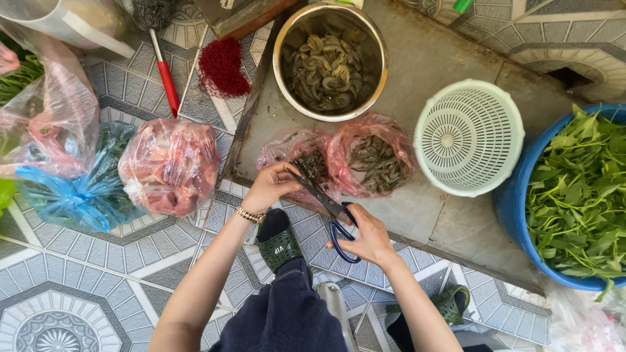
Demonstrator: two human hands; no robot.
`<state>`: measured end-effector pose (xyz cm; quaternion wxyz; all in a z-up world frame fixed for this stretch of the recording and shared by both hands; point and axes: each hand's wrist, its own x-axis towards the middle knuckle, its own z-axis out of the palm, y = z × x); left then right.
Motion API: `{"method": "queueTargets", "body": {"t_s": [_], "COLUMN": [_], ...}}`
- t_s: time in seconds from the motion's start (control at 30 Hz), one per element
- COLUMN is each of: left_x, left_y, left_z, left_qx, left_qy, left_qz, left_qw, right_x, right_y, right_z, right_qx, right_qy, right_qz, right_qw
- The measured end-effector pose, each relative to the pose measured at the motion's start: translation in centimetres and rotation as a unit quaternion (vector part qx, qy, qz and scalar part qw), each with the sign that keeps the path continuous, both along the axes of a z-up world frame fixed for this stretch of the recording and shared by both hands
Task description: The person uses scissors to trim the heads and tails of raw shrimp one by one, placing the trimmed shrimp into a metal bowl. The task is performed continuously over a plastic bag on a tiled floor.
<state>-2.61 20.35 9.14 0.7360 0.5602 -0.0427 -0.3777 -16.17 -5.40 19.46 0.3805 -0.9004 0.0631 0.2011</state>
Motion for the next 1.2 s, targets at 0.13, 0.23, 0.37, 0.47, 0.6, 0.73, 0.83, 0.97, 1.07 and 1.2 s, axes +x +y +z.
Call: {"method": "queueTargets", "body": {"t_s": [0.13,0.23,0.37,0.47,0.6,0.73,0.83,0.97,1.07,1.2], "left_x": [-0.1,-0.2,0.0,0.3,0.2,0.1,0.1,0.5,1.6,5.4], "left_y": [-0.1,-0.2,-0.2,-0.2,-0.3,-0.5,-0.6,-0.8,-1.0,-3.5], "left_z": [0.1,0.2,0.2,0.2,0.3,0.4,0.9,2.1,3.5,5.4], "left_qx": [-0.001,0.004,0.012,0.021,0.026,0.051,0.045,0.016,0.030,0.069], "left_qy": [0.038,0.024,-0.006,-0.013,-0.041,-0.033,-0.014,-0.054,-0.111,-0.135], "left_qz": [0.019,0.020,0.022,0.026,0.027,0.034,0.039,0.041,0.050,0.090], "left_qw": [0.999,1.000,1.000,0.999,0.998,0.998,0.998,0.998,0.992,0.984], "right_x": [-1.2,-2.2,-2.2,-1.3,-0.1,0.2,-0.3,-1.1,-1.8,-2.9], "right_y": [-0.5,-0.6,-0.2,0.1,0.6,0.5,0.3,0.6,0.8,1.0], "right_z": [-2.5,-4.0,-3.5,-1.7,0.8,1.3,0.2,-2.4,-4.3,-6.1], "right_qx": [0.106,0.273,0.201,0.122,0.044,0.036,0.065,0.133,0.147,0.183], "right_qy": [0.051,0.083,0.062,0.028,0.024,-0.009,-0.062,0.035,0.064,0.067], "right_qz": [-0.059,-0.121,-0.057,-0.024,-0.016,-0.031,-0.059,-0.151,-0.186,-0.213], "right_qw": [0.991,0.951,0.976,0.992,0.999,0.999,0.994,0.979,0.969,0.957]}}
